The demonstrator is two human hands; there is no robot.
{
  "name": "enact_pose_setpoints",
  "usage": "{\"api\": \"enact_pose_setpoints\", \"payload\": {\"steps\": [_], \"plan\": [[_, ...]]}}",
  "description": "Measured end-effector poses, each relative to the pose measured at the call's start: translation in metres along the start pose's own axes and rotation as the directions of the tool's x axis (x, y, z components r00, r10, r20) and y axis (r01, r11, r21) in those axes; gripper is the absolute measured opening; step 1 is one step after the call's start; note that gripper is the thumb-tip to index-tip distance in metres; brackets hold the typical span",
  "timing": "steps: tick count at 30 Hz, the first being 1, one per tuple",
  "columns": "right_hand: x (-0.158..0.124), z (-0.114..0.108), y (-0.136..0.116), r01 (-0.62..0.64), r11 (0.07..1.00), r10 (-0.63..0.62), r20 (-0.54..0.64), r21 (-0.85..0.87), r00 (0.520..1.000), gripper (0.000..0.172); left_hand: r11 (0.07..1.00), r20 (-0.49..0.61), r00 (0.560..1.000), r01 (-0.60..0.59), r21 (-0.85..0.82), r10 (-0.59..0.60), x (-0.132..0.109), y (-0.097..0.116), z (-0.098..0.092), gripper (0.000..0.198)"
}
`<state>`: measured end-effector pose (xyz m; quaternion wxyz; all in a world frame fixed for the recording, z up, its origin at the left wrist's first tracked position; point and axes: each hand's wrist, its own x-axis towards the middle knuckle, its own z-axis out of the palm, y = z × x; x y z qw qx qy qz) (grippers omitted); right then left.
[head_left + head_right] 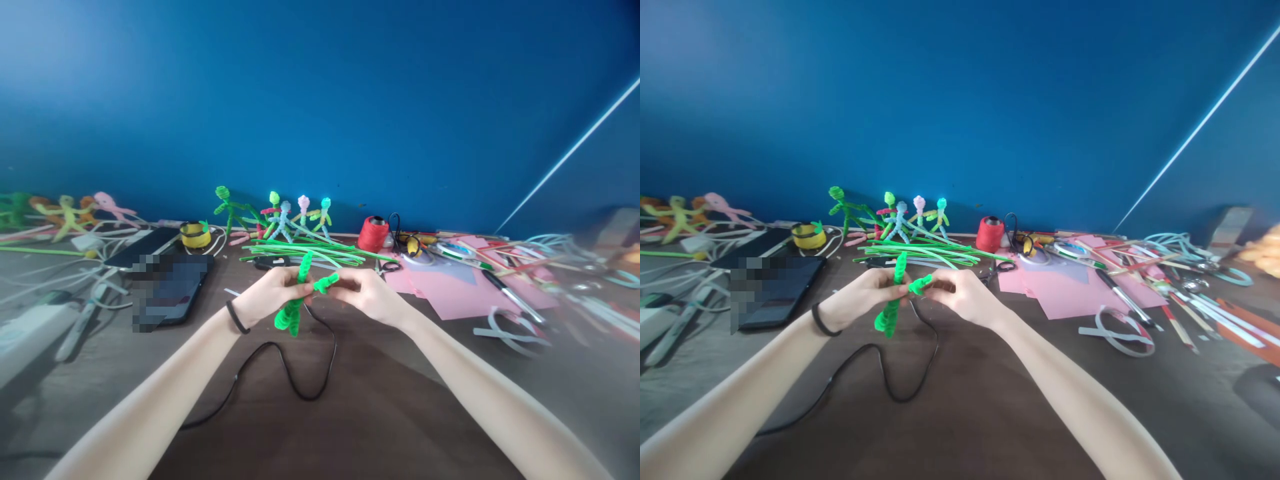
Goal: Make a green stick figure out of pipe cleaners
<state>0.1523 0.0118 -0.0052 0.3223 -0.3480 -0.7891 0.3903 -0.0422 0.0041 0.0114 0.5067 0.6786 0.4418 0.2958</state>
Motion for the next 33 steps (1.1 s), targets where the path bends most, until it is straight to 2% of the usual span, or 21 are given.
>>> {"api": "enact_pose_setpoints", "payload": {"steps": [5, 10, 13, 16, 19, 23, 28, 33], "plan": [[0.001, -0.009, 0.003, 0.013, 0.992, -0.008, 0.032, -0.129, 0.999, 0.015, 0.999, 0.083, 0.997, -0.010, 0.049, 0.006, -0.001, 0.001, 0.000, 0.022], [0.001, -0.009, 0.005, 0.025, 0.994, -0.016, 0.080, -0.106, 0.997, 0.010, 0.996, 0.190, 0.980, 0.043, 0.077, -0.057, -0.001, -0.001, 0.003, 0.021], [-0.001, -0.005, 0.002, 0.061, 0.992, -0.053, 0.071, -0.111, 0.996, 0.009, 0.992, 0.260, 0.964, 0.030, 0.123, -0.062, -0.002, 0.000, 0.005, 0.017], [-0.002, -0.003, -0.005, 0.112, 0.977, -0.101, 0.070, -0.181, 0.992, 0.009, 0.986, 0.265, 0.962, 0.026, 0.166, -0.070, -0.003, 0.000, 0.009, 0.016], [-0.003, -0.001, -0.011, 0.148, 0.946, -0.137, 0.058, -0.288, 0.989, 0.011, 0.982, 0.232, 0.969, 0.041, 0.183, -0.083, -0.003, -0.001, 0.012, 0.018], [-0.005, 0.000, -0.015, 0.155, 0.915, -0.173, -0.017, -0.372, 0.985, 0.012, 0.985, 0.140, 0.987, 0.052, 0.167, -0.075, -0.001, -0.002, 0.014, 0.016], [-0.006, 0.001, -0.017, 0.182, 0.897, -0.221, -0.051, -0.402, 0.974, 0.014, 0.991, -0.015, 0.999, 0.045, 0.123, -0.044, 0.000, -0.002, 0.016, 0.017], [-0.006, 0.004, -0.016, 0.208, 0.892, -0.253, -0.063, -0.402, 0.965, 0.015, 0.996, -0.174, 0.984, 0.047, 0.078, -0.033, 0.002, -0.003, 0.017, 0.021]]}}
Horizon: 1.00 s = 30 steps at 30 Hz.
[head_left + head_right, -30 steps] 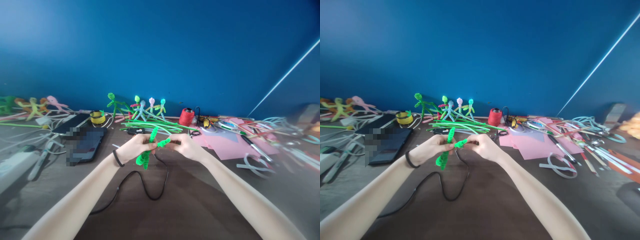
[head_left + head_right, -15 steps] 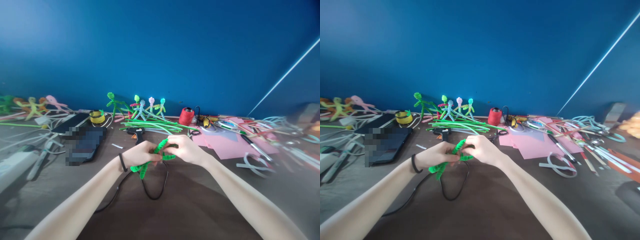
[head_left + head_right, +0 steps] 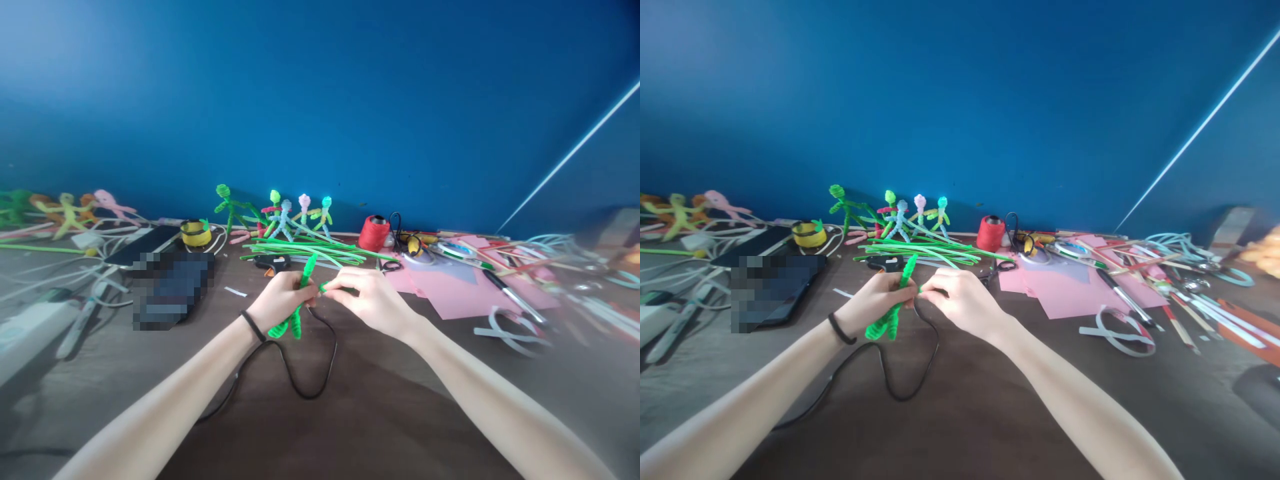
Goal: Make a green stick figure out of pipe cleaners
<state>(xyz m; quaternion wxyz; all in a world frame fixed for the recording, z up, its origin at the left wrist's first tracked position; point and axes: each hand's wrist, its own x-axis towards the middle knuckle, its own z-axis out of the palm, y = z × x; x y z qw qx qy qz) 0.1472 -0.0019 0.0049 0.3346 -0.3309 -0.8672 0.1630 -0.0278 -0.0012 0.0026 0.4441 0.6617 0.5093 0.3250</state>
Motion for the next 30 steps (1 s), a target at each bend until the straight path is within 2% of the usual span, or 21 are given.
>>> {"api": "enact_pose_setpoints", "payload": {"steps": [4, 9, 12, 16, 19, 21, 23, 26, 30], "plan": [[-0.001, 0.005, 0.002, -0.029, 0.994, 0.030, -0.015, 0.109, 0.999, 0.019, 0.988, -0.108, 0.994, 0.005, -0.152, -0.022, 0.002, -0.005, 0.000, 0.022], [0.000, 0.009, 0.008, -0.232, 0.895, 0.245, 0.015, 0.382, 0.969, 0.019, 0.932, -0.079, 0.994, 0.044, -0.359, -0.077, 0.002, -0.004, -0.001, 0.020], [0.001, 0.009, 0.013, -0.308, 0.808, 0.312, 0.079, 0.503, 0.947, 0.016, 0.909, 0.000, 0.998, 0.055, -0.412, -0.061, -0.001, -0.002, -0.004, 0.019], [0.003, 0.003, 0.023, -0.408, 0.711, 0.286, 0.295, 0.573, 0.912, 0.022, 0.914, 0.157, 0.987, 0.032, -0.403, 0.034, -0.004, 0.001, -0.009, 0.017], [0.002, -0.001, 0.033, -0.444, 0.713, 0.221, 0.428, 0.543, 0.877, 0.025, 0.933, 0.288, 0.954, 0.026, -0.359, 0.084, -0.006, 0.003, -0.013, 0.014], [0.001, -0.002, 0.039, -0.440, 0.749, 0.194, 0.470, 0.496, 0.861, 0.023, 0.951, 0.369, 0.928, 0.059, -0.304, 0.061, -0.006, 0.004, -0.014, 0.014], [0.000, -0.001, 0.042, -0.422, 0.800, 0.204, 0.466, 0.427, 0.861, 0.021, 0.967, 0.439, 0.898, 0.106, -0.230, 0.006, -0.006, 0.005, -0.014, 0.016], [0.000, 0.001, 0.040, -0.365, 0.879, 0.251, 0.353, 0.306, 0.901, 0.019, 0.985, 0.487, 0.872, 0.122, -0.119, -0.049, -0.005, 0.004, -0.011, 0.018], [-0.001, 0.003, 0.027, -0.236, 0.957, 0.212, 0.150, 0.167, 0.966, 0.014, 0.994, 0.455, 0.887, 0.103, -0.028, -0.079, -0.005, -0.001, -0.005, 0.017]]}}
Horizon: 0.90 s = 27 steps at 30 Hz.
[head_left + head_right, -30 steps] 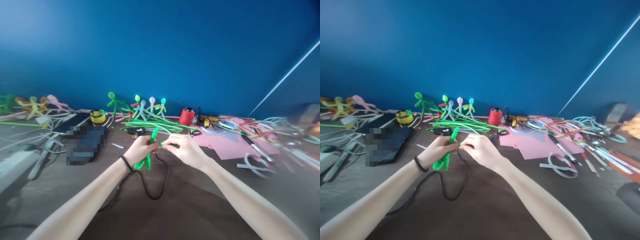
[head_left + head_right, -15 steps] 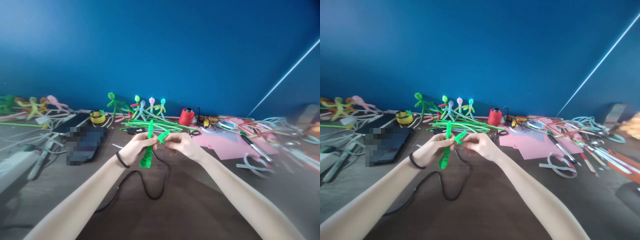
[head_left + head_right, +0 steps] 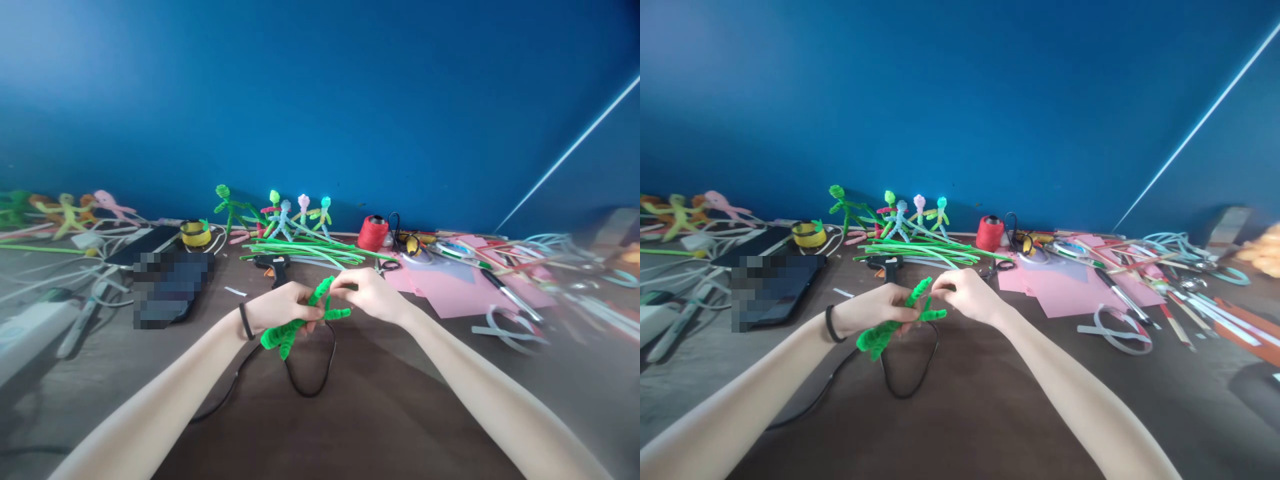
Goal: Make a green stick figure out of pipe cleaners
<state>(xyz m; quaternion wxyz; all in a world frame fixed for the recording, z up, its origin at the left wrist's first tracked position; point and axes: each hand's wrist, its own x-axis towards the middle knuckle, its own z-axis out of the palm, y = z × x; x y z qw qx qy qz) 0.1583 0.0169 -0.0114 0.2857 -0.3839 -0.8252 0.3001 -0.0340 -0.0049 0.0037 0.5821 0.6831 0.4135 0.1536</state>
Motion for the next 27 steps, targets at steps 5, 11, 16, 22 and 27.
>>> {"api": "enact_pose_setpoints", "payload": {"steps": [5, 11, 16, 22, 27], "plan": [[-0.003, 0.002, -0.017, 0.114, 0.986, -0.127, -0.102, -0.125, 0.987, 0.014, 0.999, -0.106, 0.994, 0.005, 0.037, -0.001, 0.006, -0.010, 0.005, 0.017], [-0.006, 0.007, -0.030, 0.143, 0.986, -0.150, -0.080, -0.083, 0.985, 0.014, 0.998, -0.336, 0.940, -0.052, 0.042, 0.063, 0.012, -0.016, 0.007, 0.019], [-0.007, 0.012, -0.029, 0.054, 0.998, -0.051, -0.080, 0.043, 0.995, 0.016, 0.993, -0.485, 0.871, -0.116, -0.037, 0.083, 0.012, -0.011, 0.005, 0.023], [-0.004, 0.014, -0.019, -0.043, 0.963, 0.057, -0.045, 0.266, 0.997, 0.011, 0.946, -0.530, 0.848, -0.186, -0.267, 0.018, 0.010, -0.008, 0.001, 0.021], [0.002, 0.014, -0.004, -0.180, 0.876, 0.173, 0.056, 0.447, 0.983, 0.015, 0.947, -0.454, 0.890, -0.187, -0.262, 0.051, 0.006, -0.003, -0.003, 0.021]]}}
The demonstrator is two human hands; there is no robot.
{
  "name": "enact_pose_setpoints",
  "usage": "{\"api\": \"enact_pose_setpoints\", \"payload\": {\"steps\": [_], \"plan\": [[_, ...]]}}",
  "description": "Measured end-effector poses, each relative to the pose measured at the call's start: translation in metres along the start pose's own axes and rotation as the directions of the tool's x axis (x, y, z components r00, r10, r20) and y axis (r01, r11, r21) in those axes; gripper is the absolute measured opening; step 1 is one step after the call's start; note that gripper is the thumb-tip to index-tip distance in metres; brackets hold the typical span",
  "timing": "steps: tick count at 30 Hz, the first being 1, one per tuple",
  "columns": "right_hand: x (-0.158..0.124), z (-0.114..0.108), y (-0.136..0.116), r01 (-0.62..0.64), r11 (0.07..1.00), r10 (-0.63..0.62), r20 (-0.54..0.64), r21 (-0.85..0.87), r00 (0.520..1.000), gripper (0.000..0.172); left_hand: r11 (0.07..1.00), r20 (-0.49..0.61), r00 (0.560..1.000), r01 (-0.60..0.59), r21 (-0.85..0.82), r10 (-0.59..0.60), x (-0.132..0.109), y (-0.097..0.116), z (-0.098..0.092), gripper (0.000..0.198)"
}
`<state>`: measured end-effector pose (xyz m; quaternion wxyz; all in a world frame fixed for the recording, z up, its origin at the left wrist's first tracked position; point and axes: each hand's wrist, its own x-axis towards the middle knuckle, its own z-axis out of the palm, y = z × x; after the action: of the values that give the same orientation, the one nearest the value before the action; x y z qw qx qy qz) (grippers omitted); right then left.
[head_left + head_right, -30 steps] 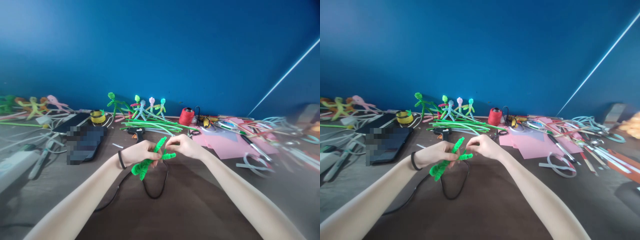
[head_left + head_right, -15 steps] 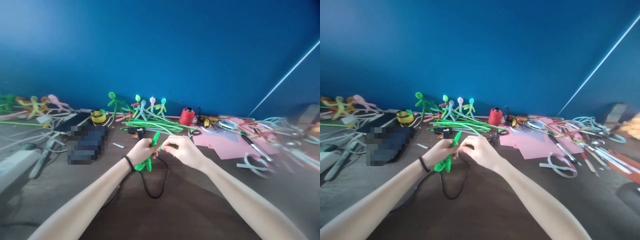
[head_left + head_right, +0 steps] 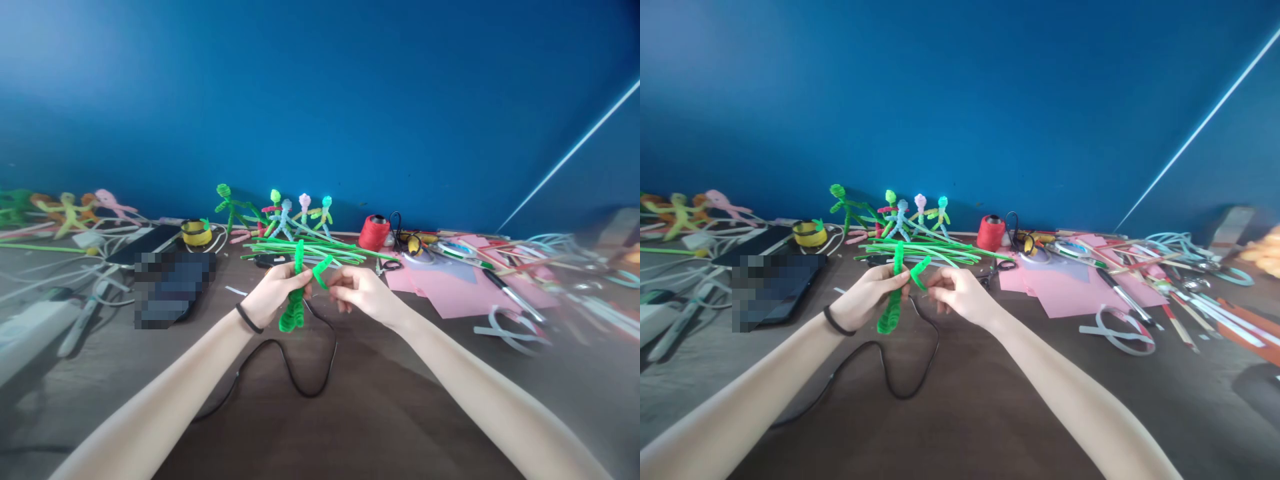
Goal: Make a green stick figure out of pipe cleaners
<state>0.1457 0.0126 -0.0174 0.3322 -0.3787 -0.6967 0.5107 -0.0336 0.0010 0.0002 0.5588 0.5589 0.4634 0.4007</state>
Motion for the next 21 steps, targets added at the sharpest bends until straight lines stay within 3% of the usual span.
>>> {"api": "enact_pose_setpoints", "payload": {"steps": [4, 8, 14, 21], "plan": [[0.003, -0.003, 0.005, -0.112, 0.994, 0.112, 0.066, -0.006, 0.992, 0.015, 0.994, 0.233, 0.972, 0.002, 0.107, -0.027, -0.002, 0.003, -0.004, 0.021], [0.004, -0.001, 0.007, -0.123, 0.986, 0.130, 0.057, -0.114, 0.990, 0.014, 0.955, 0.438, 0.880, 0.053, 0.290, -0.182, -0.002, -0.001, -0.005, 0.024], [0.001, 0.003, 0.004, 0.037, 0.959, -0.050, -0.040, -0.282, 0.998, 0.011, 0.929, 0.393, 0.882, 0.116, 0.352, -0.259, 0.000, -0.010, -0.004, 0.022], [-0.008, 0.012, -0.010, 0.038, 0.937, -0.075, -0.094, -0.347, 0.993, 0.018, 0.891, 0.276, 0.929, 0.105, 0.443, -0.246, 0.003, -0.016, -0.002, 0.016]]}}
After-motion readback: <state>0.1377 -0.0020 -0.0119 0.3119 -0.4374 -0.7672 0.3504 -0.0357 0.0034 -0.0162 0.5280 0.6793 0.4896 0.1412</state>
